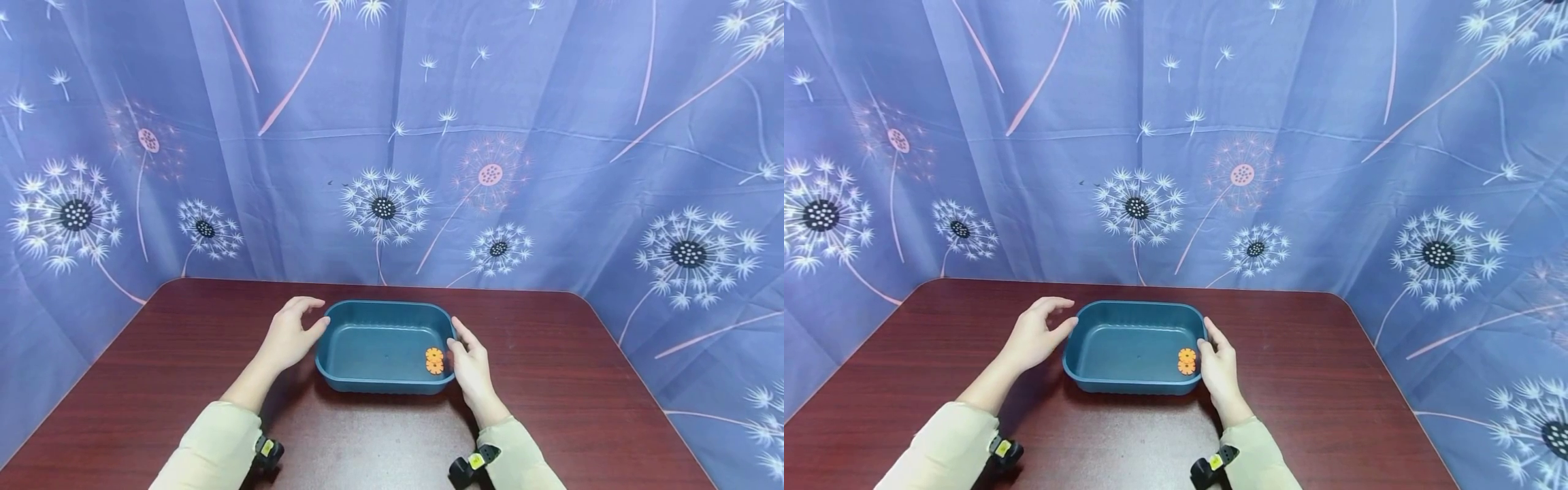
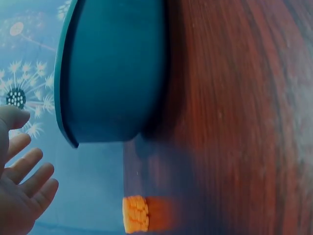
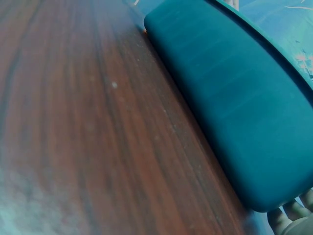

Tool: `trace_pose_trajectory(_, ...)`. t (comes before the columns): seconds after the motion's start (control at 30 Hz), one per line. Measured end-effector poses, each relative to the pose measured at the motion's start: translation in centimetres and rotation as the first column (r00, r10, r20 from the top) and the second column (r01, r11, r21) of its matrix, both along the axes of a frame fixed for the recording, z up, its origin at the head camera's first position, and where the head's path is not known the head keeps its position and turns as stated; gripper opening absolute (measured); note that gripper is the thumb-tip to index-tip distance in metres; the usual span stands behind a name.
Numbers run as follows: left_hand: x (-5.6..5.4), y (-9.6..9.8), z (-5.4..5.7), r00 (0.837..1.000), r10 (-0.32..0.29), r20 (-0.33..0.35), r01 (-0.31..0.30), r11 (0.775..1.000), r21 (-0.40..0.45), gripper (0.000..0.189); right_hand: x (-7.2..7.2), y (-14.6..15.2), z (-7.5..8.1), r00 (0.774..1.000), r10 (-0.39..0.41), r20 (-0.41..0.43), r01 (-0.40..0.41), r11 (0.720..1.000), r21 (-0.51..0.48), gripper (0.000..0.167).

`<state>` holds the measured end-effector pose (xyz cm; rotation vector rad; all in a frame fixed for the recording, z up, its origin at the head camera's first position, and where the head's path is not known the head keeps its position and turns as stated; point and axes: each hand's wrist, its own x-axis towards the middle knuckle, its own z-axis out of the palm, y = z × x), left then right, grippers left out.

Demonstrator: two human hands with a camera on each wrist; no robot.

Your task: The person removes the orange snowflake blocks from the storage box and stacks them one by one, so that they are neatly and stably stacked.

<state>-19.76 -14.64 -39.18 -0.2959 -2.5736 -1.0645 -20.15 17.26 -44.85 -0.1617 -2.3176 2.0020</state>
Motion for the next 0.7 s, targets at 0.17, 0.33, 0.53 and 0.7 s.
trace_pose_trajectory(0.17, -0.1, 0.8, -0.1, 1.000, -0.015, -0.020, 0.016, 0.999, 0.046, 0.032, 0.1, -0.1, 0.0, 1.000, 0.002, -0.004, -0.002, 1.000, -0.005, 0.050)
trace_pose_trajectory(0.33, 0.0, 1.7, -0.2, 0.999, -0.030, -0.029, 0.032, 0.997, 0.071, 0.031, 0.0, 0.0, -0.1, 1.000, 0.001, 0.003, -0.001, 1.000, -0.003, 0.049)
trace_pose_trajectory(0.53, 0.1, 3.1, -0.1, 0.999, -0.053, -0.007, 0.053, 0.995, 0.087, 0.031, 0.0, 0.0, 0.0, 1.000, 0.005, 0.012, -0.005, 1.000, -0.016, 0.049)
trace_pose_trajectory(0.7, -0.2, 4.5, -0.4, 0.995, -0.101, 0.004, 0.101, 0.991, 0.086, 0.032, 0.0, 0.0, 0.0, 1.000, 0.002, 0.009, -0.002, 1.000, -0.022, 0.049)
